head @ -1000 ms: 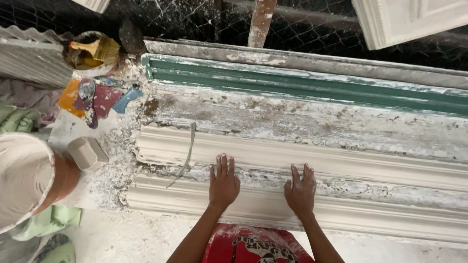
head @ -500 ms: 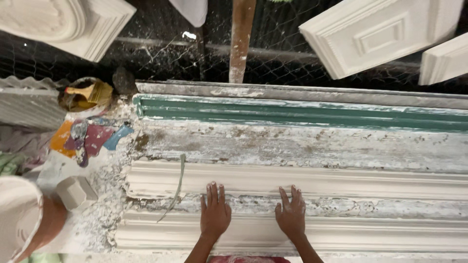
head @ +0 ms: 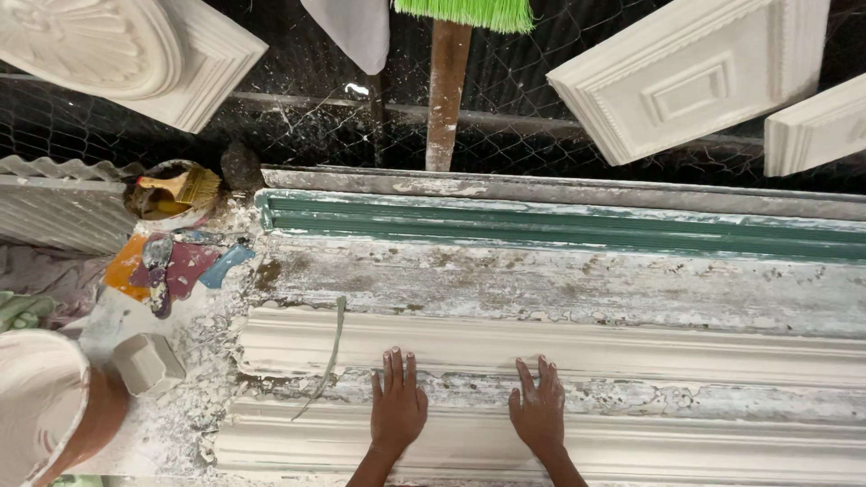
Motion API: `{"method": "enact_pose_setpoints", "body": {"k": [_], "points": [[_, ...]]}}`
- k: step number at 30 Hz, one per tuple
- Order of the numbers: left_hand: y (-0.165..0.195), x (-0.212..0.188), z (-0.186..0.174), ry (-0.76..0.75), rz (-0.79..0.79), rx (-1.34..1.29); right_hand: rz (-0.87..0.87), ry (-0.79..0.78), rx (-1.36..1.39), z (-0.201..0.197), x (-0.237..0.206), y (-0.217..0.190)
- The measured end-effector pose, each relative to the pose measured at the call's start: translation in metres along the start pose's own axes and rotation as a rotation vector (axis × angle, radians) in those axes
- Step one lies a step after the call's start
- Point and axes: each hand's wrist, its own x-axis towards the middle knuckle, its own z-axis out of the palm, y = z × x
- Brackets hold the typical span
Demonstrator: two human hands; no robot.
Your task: The person smooths and refines the surface of a white gypsum moulding using a thin flexible tool and then a sanding block. They work along the moulding's profile, removing excess material and smoothing the surface.
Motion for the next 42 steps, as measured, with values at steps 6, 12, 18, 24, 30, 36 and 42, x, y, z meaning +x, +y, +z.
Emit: {"method": "enact_pose_setpoints", "body": {"k": [6, 12, 18, 24, 30, 36, 42], "points": [[0.000, -0.001, 0.001, 0.037, 0.011, 0.013, 0.022, -0.039, 0.010, -0.001, 0.000, -0.001], [0.000, -0.002, 0.003, 0.069, 0.011, -0.020, 0.018, -0.027, 0.019, -0.001, 0.000, -0.001], [0.000, -0.001, -0.001, 0.059, -0.003, -0.013, -0.013, 0.013, 0.023, -0.001, 0.000, -0.002], [0.007, 0.001, -0.012, 0.081, 0.000, 0.100, -0.008, -0.020, 0.010, 0.000, 0.000, -0.001], [-0.028, 0.050, -0.050, 0.406, -0.091, -0.047, -0.010, -0.009, 0.009, 0.003, 0.000, -0.002], [-0.097, 0.098, -0.083, 0.552, -0.389, 0.030, -0.015, 0.021, 0.053, 0.003, -0.001, -0.004], [-0.058, 0.085, -0.054, 0.691, -0.172, 0.143, -0.037, 0.061, 0.081, 0.007, 0.000, -0.002]]}}
